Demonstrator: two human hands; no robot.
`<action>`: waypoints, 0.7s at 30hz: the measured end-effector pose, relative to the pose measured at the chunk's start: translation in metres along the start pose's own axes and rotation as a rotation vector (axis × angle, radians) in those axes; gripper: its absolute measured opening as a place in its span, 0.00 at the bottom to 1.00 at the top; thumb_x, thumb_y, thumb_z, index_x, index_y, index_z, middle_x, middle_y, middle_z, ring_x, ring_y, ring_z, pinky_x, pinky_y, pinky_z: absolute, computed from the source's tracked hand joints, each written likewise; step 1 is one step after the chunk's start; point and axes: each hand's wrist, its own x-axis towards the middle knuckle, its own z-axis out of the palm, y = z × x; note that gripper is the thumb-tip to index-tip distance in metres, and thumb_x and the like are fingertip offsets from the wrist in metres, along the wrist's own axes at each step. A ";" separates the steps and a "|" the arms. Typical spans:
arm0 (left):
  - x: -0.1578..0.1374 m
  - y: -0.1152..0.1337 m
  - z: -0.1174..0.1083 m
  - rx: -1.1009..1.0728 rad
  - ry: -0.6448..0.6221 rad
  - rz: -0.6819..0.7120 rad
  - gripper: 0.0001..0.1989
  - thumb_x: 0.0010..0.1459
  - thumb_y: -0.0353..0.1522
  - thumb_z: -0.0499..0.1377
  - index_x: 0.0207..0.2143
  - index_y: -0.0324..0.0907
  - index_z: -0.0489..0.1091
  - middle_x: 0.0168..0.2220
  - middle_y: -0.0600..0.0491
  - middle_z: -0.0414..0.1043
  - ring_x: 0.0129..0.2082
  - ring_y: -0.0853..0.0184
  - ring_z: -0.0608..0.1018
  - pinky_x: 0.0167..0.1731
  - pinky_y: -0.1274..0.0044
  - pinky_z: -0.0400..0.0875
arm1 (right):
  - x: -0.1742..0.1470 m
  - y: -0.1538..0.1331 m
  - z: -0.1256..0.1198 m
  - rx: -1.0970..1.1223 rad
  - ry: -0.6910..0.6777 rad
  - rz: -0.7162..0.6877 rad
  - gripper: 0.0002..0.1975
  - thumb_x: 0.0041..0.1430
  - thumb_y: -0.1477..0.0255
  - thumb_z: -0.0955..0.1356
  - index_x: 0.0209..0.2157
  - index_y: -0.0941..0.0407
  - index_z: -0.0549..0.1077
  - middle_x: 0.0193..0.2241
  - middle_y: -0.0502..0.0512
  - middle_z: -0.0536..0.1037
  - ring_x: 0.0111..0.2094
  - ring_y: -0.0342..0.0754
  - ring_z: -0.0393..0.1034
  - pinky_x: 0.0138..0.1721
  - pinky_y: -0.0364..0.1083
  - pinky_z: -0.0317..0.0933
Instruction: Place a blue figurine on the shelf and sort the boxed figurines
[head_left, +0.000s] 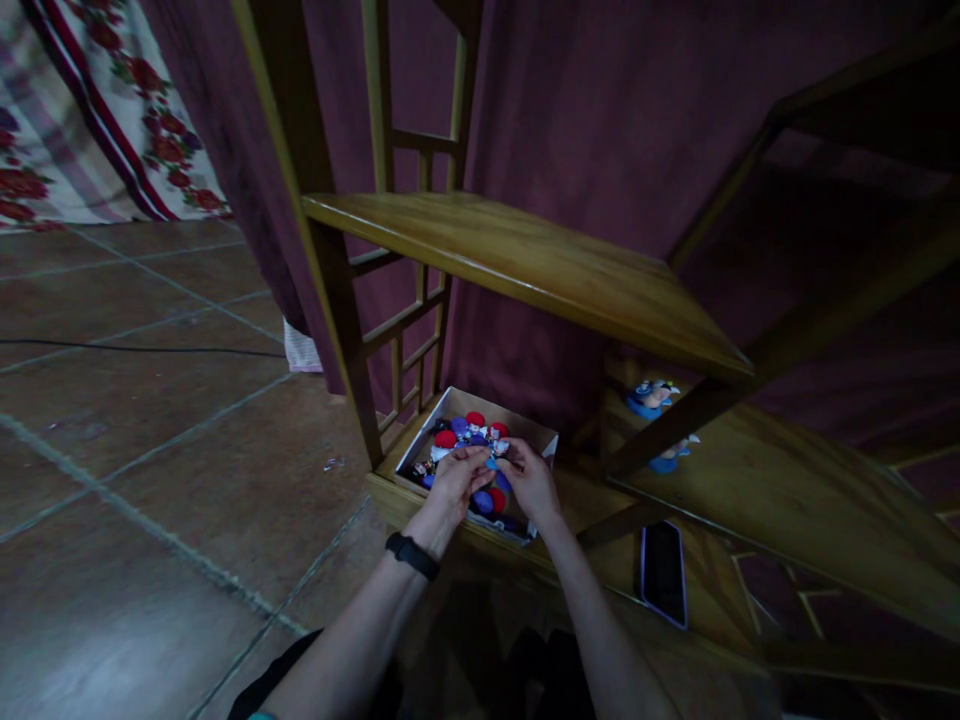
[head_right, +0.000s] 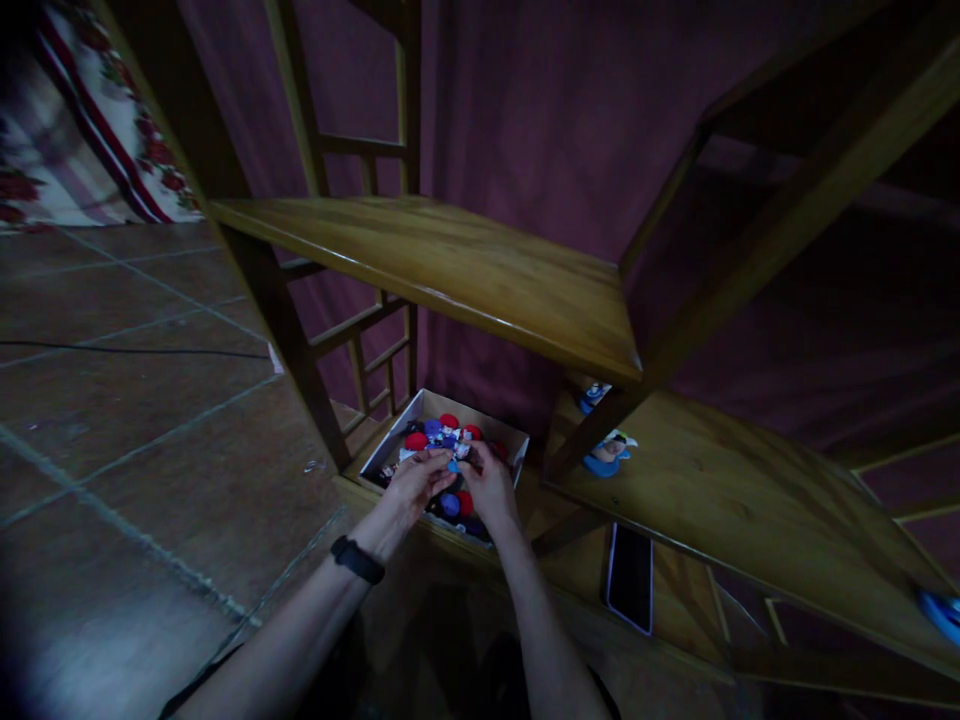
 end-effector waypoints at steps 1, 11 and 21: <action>0.001 0.000 0.000 -0.028 0.011 -0.008 0.05 0.45 0.24 0.61 0.28 0.35 0.69 0.21 0.52 0.71 0.19 0.73 0.74 0.25 0.79 0.72 | 0.001 0.002 -0.001 0.080 0.009 0.026 0.14 0.50 0.69 0.65 0.40 0.50 0.68 0.37 0.49 0.74 0.37 0.45 0.69 0.41 0.46 0.63; 0.003 0.000 0.000 -0.041 0.035 -0.032 0.07 0.46 0.21 0.60 0.29 0.36 0.67 0.23 0.52 0.72 0.19 0.72 0.74 0.25 0.77 0.73 | -0.002 0.007 -0.002 0.483 -0.028 0.271 0.16 0.48 0.62 0.66 0.38 0.53 0.71 0.38 0.53 0.74 0.37 0.46 0.69 0.36 0.45 0.65; 0.000 0.003 0.002 0.006 0.000 -0.017 0.10 0.44 0.18 0.60 0.30 0.35 0.69 0.26 0.49 0.73 0.23 0.70 0.76 0.25 0.78 0.73 | 0.002 0.014 0.003 0.592 -0.038 0.348 0.17 0.42 0.63 0.70 0.35 0.55 0.73 0.35 0.54 0.76 0.35 0.47 0.71 0.36 0.47 0.65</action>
